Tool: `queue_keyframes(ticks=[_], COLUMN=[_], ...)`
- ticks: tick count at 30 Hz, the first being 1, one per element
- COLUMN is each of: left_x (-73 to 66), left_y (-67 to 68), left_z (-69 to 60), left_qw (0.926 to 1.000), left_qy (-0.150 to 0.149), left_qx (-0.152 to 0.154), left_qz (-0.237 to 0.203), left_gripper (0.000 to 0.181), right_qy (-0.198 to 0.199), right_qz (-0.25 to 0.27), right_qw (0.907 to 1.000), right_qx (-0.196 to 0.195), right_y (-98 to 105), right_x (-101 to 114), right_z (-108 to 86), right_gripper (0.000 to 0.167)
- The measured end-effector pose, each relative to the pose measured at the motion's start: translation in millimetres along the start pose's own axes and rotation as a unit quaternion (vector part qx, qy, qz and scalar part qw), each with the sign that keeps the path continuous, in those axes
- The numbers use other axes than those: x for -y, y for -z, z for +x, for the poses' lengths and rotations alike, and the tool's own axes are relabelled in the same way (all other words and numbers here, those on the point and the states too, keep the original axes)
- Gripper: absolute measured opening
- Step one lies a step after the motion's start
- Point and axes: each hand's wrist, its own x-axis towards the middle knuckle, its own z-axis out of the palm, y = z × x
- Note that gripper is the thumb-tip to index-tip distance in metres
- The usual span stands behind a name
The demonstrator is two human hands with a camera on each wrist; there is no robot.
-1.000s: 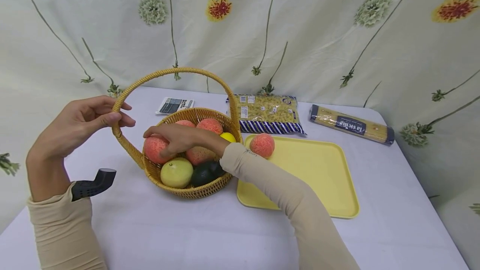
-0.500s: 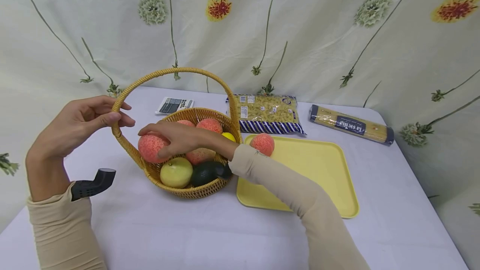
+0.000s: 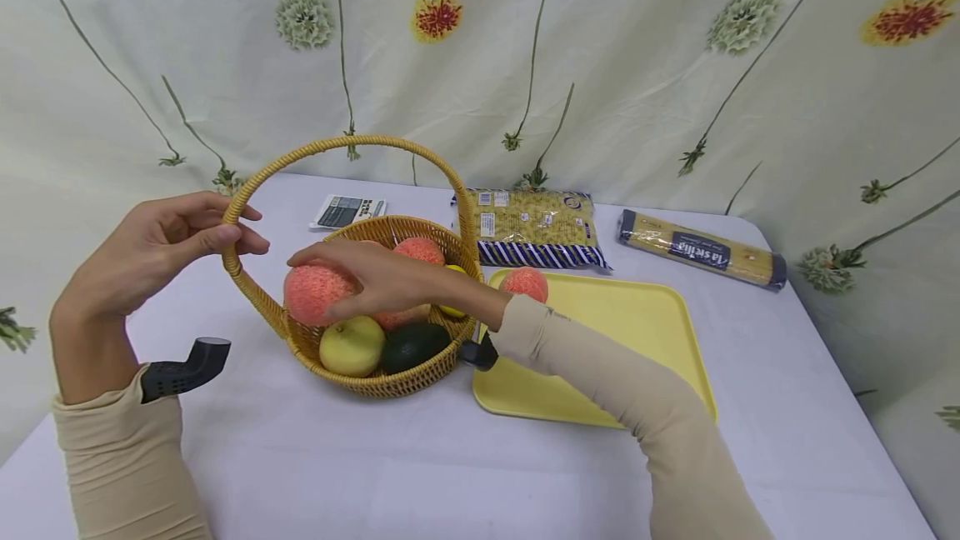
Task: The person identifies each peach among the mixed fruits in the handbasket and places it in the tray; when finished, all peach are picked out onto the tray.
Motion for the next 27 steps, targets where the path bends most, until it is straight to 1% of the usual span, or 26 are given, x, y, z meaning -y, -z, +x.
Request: queue_keyframes(ticks=[5,9,13,18,19,25,27], left_x=[0.3,0.9,1.3,1.3,1.3,1.3,1.2], left_y=[0.5,0.2,0.1,0.4,0.3,-0.4,-0.3], left_z=[0.2,0.1,-0.3,-0.2,0.0,0.6,0.7], left_qw=[1.0,1.0,1.0,1.0,1.0,1.0,1.0], left_qy=[-0.001,0.0,0.002,0.0,-0.002,-0.004,-0.003], left_qx=[0.0,0.001,0.0,-0.002,-0.002,-0.001,-0.002], left_qz=[0.0,0.0,0.003,0.002,0.001,-0.002,-0.001], left_gripper=[0.02,0.02,0.02,0.02,0.02,0.019,0.019], right_qy=[-0.044,-0.052,-0.052,-0.024,-0.023,-0.061,-0.069], right_qz=[0.048,0.077,0.089,0.09,0.085,0.048,0.048], right_qw=[0.9978,0.9955,0.9944,0.9955,0.996,0.9967,0.9961], right_qx=[-0.01,-0.017,-0.021,-0.017,-0.017,-0.021,-0.025], right_y=[0,0,4,8,8,8,7], right_x=[0,-2,-2,2,2,6,6], right_z=[-11.9,-19.4,-26.8,-36.0,-38.8,-62.9,-69.5], right_gripper=[0.067,0.063,0.061,0.059,0.059,0.059,0.06])
